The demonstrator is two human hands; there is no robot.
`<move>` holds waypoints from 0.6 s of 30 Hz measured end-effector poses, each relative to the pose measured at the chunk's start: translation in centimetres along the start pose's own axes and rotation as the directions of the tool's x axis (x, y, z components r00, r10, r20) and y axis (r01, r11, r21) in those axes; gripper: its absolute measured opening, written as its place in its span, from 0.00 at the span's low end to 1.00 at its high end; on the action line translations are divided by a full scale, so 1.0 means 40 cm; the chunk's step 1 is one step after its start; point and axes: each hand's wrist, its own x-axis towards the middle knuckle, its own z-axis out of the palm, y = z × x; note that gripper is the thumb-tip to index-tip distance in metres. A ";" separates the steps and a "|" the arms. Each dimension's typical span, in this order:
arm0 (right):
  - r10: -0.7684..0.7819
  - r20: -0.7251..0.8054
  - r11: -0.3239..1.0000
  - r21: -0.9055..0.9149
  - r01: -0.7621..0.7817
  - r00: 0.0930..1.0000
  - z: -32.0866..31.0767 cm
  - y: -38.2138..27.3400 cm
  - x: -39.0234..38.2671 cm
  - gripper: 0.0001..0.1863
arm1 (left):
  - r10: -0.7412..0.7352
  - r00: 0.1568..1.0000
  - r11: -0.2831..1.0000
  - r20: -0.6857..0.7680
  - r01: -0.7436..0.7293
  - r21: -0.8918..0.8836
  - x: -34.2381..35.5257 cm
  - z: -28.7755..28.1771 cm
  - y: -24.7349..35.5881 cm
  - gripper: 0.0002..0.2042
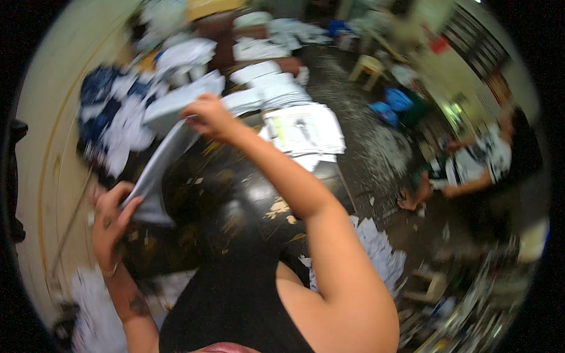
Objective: The person uses shears to cut a large white sheet of fabric on a table, then places a printed t-shirt on the fabric to align it before cutting again. The person repeats this process, cutting the fabric and stacking the cut pieces.
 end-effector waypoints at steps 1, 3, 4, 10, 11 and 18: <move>0.019 -0.012 0.999 -0.026 -0.019 1.000 0.013 -0.027 -0.054 0.10 | -0.082 0.991 0.993 0.107 0.091 -0.076 -0.021 0.021 -0.033 0.10; 0.100 0.112 0.995 0.008 -0.102 0.989 0.069 -0.073 -0.184 0.10 | -0.087 0.978 0.994 0.187 0.073 0.085 -0.091 0.105 -0.121 0.11; 0.117 0.143 0.992 0.033 -0.123 0.983 0.114 -0.100 -0.255 0.10 | -0.171 0.962 0.983 0.214 0.151 0.106 -0.135 0.171 -0.165 0.12; 0.278 0.444 0.956 -0.043 -0.289 0.852 0.295 -0.320 -0.671 0.13 | -0.533 0.746 0.845 0.399 0.455 0.280 -0.437 0.559 -0.331 0.10; 0.268 0.458 0.961 -0.070 -0.266 0.848 0.290 -0.347 -0.719 0.15 | -0.588 0.671 0.809 0.452 0.503 0.305 -0.476 0.585 -0.330 0.10; 0.267 0.576 0.952 -0.034 -0.303 0.773 0.240 -0.393 -0.820 0.21 | -0.559 0.589 0.801 0.583 0.564 0.197 -0.323 0.585 -0.508 0.20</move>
